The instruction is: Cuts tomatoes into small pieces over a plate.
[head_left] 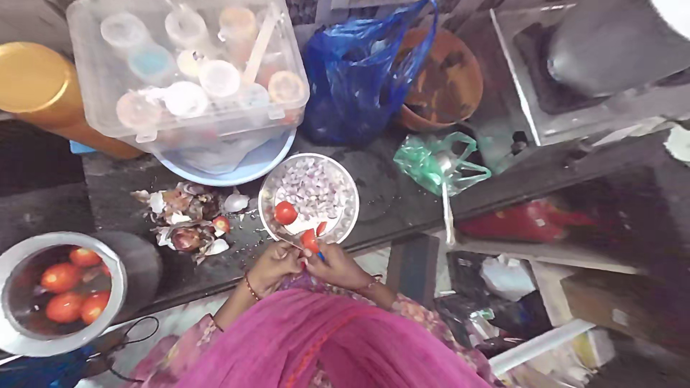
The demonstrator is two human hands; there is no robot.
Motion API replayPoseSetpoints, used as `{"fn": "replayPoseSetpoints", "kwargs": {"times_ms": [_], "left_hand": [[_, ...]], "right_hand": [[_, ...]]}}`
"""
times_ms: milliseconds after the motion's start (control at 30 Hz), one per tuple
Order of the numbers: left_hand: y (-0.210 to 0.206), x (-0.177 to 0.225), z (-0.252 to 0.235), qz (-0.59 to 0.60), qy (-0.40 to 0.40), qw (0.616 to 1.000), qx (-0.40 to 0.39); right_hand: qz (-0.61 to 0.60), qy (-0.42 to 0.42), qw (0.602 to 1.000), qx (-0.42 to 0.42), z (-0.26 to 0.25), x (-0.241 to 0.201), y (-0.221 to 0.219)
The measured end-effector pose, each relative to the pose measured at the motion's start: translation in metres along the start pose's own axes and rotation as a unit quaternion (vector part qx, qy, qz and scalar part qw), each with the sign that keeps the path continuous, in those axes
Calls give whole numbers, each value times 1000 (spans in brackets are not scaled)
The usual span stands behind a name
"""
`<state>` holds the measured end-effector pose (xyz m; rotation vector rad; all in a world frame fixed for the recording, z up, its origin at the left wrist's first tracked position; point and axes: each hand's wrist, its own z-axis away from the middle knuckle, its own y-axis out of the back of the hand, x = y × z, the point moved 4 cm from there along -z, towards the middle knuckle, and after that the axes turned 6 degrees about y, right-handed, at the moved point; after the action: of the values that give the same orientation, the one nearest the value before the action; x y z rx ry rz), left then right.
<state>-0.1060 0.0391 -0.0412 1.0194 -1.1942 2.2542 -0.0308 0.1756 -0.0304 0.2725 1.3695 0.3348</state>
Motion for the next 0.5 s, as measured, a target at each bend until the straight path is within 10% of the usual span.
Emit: {"fn": "replayPoseSetpoints", "kwargs": {"times_ms": [267,500], "left_hand": [[7,3,-4,-5,11,992,125],[9,12,9,-4,6,988,154]], "right_hand": [[-161,-56,984,-50,-11,10,2],[-437,-158,867,-180,-6,28,6]]}}
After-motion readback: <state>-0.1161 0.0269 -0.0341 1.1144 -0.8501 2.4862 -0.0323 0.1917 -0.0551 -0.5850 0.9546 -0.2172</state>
